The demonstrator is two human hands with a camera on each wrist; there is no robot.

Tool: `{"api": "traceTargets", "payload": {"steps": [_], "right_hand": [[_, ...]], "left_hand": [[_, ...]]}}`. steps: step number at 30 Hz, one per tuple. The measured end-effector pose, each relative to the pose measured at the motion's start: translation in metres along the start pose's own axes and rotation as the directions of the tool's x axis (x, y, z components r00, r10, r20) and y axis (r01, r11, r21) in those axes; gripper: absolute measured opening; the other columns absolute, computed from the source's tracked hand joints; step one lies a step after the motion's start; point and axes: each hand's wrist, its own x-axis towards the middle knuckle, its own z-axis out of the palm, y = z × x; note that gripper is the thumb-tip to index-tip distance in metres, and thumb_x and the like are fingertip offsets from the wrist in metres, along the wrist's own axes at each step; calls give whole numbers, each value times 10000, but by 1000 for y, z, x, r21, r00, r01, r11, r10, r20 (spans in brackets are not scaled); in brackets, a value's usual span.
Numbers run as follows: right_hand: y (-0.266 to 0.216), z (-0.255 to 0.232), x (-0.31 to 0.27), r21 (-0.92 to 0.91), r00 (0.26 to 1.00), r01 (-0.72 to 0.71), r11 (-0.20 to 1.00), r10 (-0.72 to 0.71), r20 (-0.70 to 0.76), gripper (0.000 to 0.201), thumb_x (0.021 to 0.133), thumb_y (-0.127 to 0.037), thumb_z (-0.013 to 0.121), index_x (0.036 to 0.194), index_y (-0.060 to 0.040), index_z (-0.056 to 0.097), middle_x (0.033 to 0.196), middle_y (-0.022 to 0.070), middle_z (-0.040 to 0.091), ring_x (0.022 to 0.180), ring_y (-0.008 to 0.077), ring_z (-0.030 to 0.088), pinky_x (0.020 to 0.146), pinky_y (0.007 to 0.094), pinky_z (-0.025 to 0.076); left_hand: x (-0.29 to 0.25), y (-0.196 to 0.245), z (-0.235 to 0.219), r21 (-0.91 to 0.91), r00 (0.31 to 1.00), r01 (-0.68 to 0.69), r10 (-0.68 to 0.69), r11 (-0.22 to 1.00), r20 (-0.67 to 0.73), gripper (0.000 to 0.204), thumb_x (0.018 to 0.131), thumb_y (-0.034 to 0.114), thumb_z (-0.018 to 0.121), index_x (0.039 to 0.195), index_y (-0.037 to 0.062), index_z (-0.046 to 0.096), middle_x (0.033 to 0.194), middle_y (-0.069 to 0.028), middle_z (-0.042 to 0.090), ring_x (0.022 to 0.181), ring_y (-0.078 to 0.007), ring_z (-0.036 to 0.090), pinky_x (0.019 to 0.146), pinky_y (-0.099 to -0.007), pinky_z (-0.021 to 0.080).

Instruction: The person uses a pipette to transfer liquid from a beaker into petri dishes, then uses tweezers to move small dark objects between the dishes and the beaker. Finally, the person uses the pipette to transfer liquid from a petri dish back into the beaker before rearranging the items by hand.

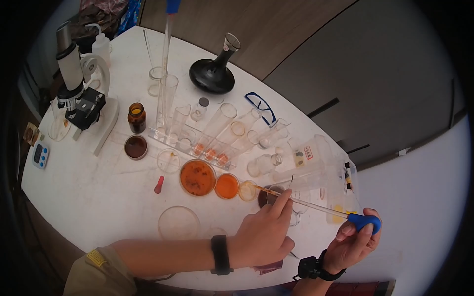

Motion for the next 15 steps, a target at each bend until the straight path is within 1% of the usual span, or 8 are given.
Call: {"api": "traceTargets", "payload": {"steps": [2,4,8,15], "right_hand": [[-2,0,0,-11,1000,-3,1000,3,-2,302,1033,-203,488,1135,73,555,582,25,515,437,47,400,411,162,302],[-3,-1,-1,-40,1000,-5,999,5,0,303,1032,-203,486,1130,76,556,573,25,508,427,45,386,407,166,293],[-8,-1,1,-60,1000,0,998,2,19,303,1030,-204,487,1125,75,560,567,21,504,422,43,376,403,169,286],[-15,-3,7,-84,999,-30,996,28,-17,295,1029,-202,488,1120,67,565,562,7,499,418,35,374,393,158,283]], "left_hand": [[0,1,0,-1,1000,-10,10,1000,-10,712,769,194,610,1312,-204,379,1478,-334,298,1032,-404,585,821,-467,541],[0,3,-3,-11,999,16,-16,1000,28,709,775,190,611,1313,-207,376,1474,-337,299,1045,-410,580,823,-465,543],[-2,6,-5,-4,999,9,-9,1000,45,699,779,184,613,1305,-211,376,1451,-345,315,1054,-420,576,819,-469,544],[-5,11,-5,22,996,-24,23,999,84,669,782,181,624,1261,-223,392,1398,-355,350,991,-409,598,785,-464,548]]}}
